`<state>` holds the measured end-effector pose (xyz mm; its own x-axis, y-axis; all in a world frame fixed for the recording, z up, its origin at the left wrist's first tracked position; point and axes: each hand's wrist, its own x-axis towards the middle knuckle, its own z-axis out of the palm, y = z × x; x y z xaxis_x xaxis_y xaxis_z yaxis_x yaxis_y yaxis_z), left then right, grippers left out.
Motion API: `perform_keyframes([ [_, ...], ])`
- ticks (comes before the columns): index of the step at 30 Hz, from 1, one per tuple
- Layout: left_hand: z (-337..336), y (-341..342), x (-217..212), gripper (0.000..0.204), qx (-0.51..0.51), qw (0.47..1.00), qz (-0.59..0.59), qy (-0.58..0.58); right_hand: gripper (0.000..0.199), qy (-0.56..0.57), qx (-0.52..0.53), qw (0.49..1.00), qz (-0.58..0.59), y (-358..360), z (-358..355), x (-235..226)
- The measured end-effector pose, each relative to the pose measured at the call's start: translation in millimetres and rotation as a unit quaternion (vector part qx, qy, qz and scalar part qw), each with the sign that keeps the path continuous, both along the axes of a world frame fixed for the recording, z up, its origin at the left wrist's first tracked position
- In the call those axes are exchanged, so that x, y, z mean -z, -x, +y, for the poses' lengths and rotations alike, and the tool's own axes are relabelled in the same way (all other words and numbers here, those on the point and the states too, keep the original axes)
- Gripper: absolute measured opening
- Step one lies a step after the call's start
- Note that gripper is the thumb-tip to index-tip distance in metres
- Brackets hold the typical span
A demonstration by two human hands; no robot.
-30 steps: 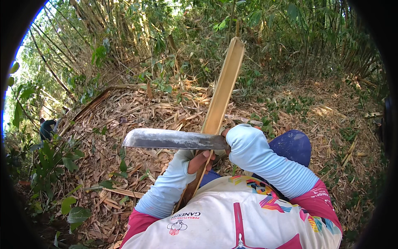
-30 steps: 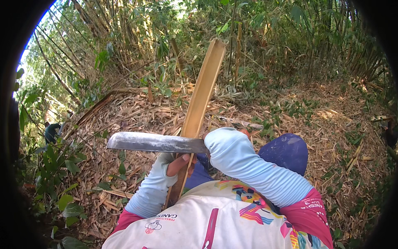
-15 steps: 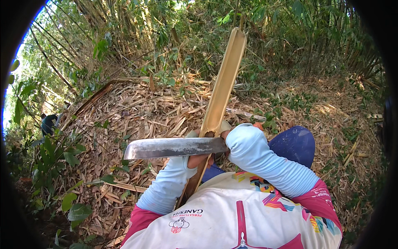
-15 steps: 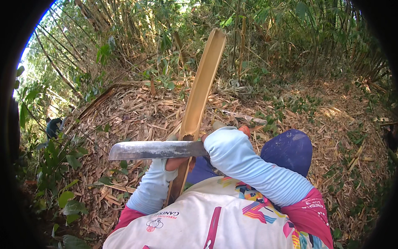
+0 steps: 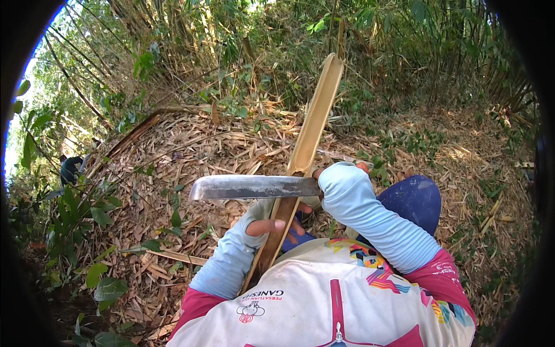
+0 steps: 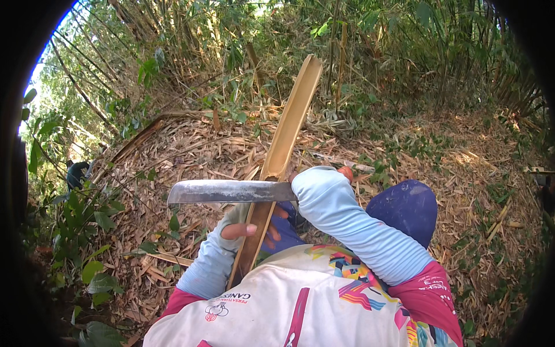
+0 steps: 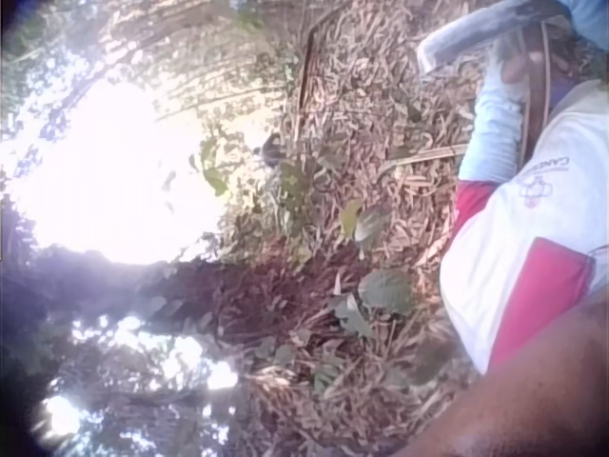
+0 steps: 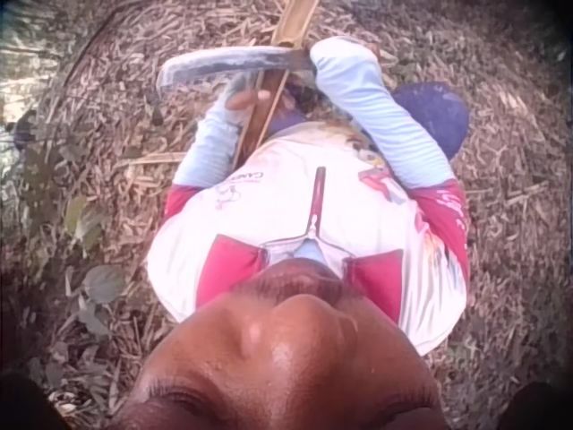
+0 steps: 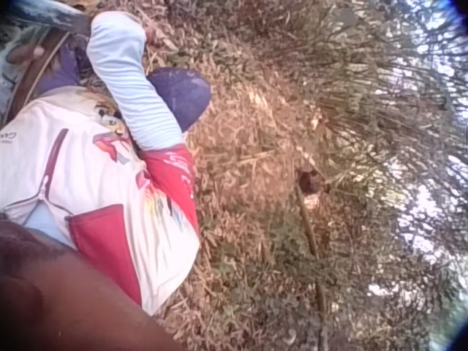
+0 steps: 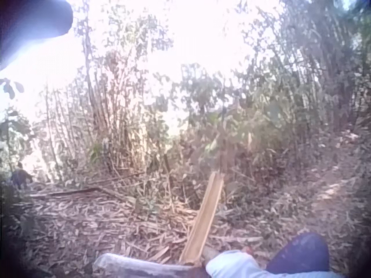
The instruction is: The person sits on the forest floor and uses a large knife to split a long bamboo stalk lengthwise. They repeatedly strike the bamboo with the knife to separate it into thinner strips, occasionally adjusting their grip and the position of the bamboo.
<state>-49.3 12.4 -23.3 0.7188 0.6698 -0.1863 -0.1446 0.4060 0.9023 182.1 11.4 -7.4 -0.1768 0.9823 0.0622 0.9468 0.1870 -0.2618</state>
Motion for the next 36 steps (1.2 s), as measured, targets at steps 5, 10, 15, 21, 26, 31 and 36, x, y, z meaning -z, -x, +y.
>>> perform_keyframes([
  [5,4,10,20,0.087,0.048,0.999,-0.006,-0.010,0.020,-0.083,0.021,0.993,0.077,-20,16,41],
  [10,-9,8,10,0.086,0.008,0.997,-0.006,0.074,0.018,-0.055,0.029,0.997,0.043,-14,11,10],
  [15,-6,9,18,0.074,0.042,0.998,-0.014,0.038,0.018,-0.072,0.032,0.995,0.068,-19,6,0],
  [21,-4,-4,8,0.075,0.029,0.997,0.036,0.064,0.009,-0.018,0.004,0.998,0.054,-10,-6,-6],
  [26,-10,1,13,0.075,0.024,0.997,0.032,0.064,0.013,0.041,0.021,0.999,0.009,-30,13,0],
  [31,-5,-4,11,0.071,0.027,0.996,0.019,0.080,0.007,0.106,0.017,0.994,-0.036,-17,6,-8],
  [36,-7,-2,20,0.066,0.028,0.996,0.024,0.086,0.010,-0.041,0.018,0.998,0.037,-42,19,-5],
])
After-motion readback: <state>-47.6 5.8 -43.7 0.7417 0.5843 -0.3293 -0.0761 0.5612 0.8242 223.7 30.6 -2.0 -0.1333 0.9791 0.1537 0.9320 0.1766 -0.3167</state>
